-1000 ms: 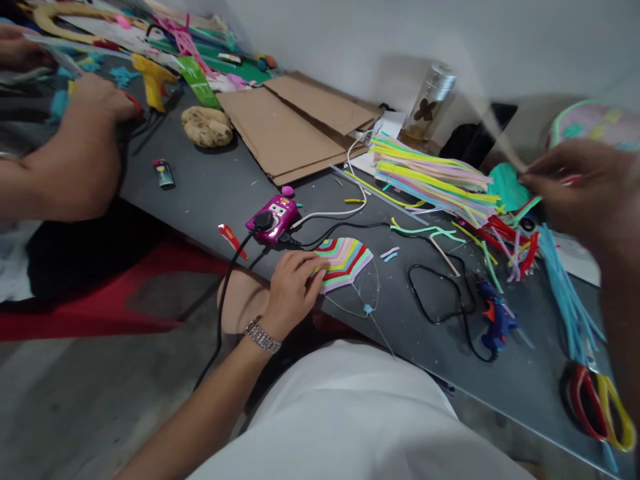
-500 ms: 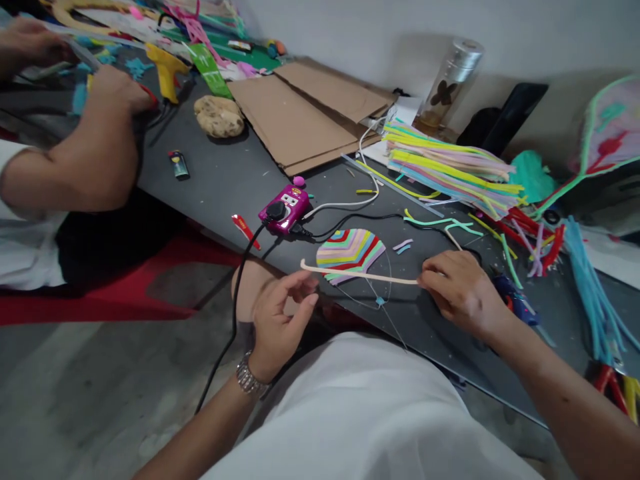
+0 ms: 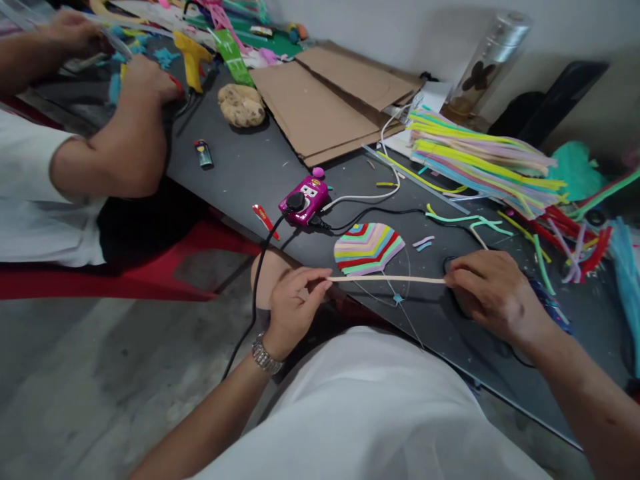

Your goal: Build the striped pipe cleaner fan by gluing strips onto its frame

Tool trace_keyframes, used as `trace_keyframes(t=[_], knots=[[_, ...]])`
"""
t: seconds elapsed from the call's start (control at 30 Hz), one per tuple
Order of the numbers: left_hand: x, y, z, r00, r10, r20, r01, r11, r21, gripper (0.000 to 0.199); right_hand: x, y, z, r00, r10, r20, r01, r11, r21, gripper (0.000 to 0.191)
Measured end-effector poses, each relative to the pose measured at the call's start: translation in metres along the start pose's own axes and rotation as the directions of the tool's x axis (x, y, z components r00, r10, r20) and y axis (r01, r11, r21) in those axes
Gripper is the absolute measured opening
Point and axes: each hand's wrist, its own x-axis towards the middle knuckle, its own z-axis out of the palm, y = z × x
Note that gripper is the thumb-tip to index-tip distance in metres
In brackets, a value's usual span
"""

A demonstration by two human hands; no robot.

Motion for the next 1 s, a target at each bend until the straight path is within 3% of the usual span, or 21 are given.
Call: trace_keyframes(t=[0.13,0.27,0.37,0.5,0.67,0.77,0.83,0.9,1.0], knots=[[-0.007,0.008,0.002,0.989,0.136,0.054,-0.138,0.99,0.02,0.011,0.005,-0.017,0.001,1.0,-0.007,0.0,0.007,0.989,0.149,0.022],[-0.017,0.02,0.012,0.964,0.224,0.146,-0.219,0.975,-0.048,0.015,0.025,-0.059,0.008,0.997,-0.073,0.012,0.068,0.969,0.238,0.028],[-0.022,0.026,0.019,0.933,0.296,0.206,-0.273,0.953,-0.133,0.018,0.04,-0.088,0.017,0.986,-0.158,0.053,0.14,0.957,0.255,0.016],[-0.026,0.025,0.024,0.931,0.309,0.195,-0.271,0.942,-0.2,0.014,0.045,-0.105,0.029,0.983,-0.154,0.099,0.124,0.958,0.258,0.025],[-0.028,0.022,0.025,0.956,0.26,0.135,-0.221,0.942,-0.252,0.013,0.043,-0.111,0.031,0.986,-0.087,0.141,0.048,0.964,0.26,0.02],[-0.025,0.023,0.024,0.97,0.16,0.181,-0.096,0.943,-0.318,0.008,0.045,-0.109,0.028,0.986,-0.087,0.144,0.052,0.971,0.233,0.022],[-0.023,0.023,0.023,0.955,0.052,0.293,0.072,0.915,-0.397,0.005,0.045,-0.105,0.026,0.987,-0.129,0.091,0.106,0.969,0.225,0.022],[-0.021,0.022,0.022,0.893,-0.045,0.448,0.285,0.826,-0.486,0.011,0.045,-0.1,0.025,0.983,-0.184,0.025,0.174,0.96,0.22,0.023],[-0.021,0.019,0.02,0.762,-0.144,0.631,0.578,0.592,-0.562,0.023,0.044,-0.097,0.026,0.972,-0.235,-0.021,0.232,0.94,0.251,0.025]])
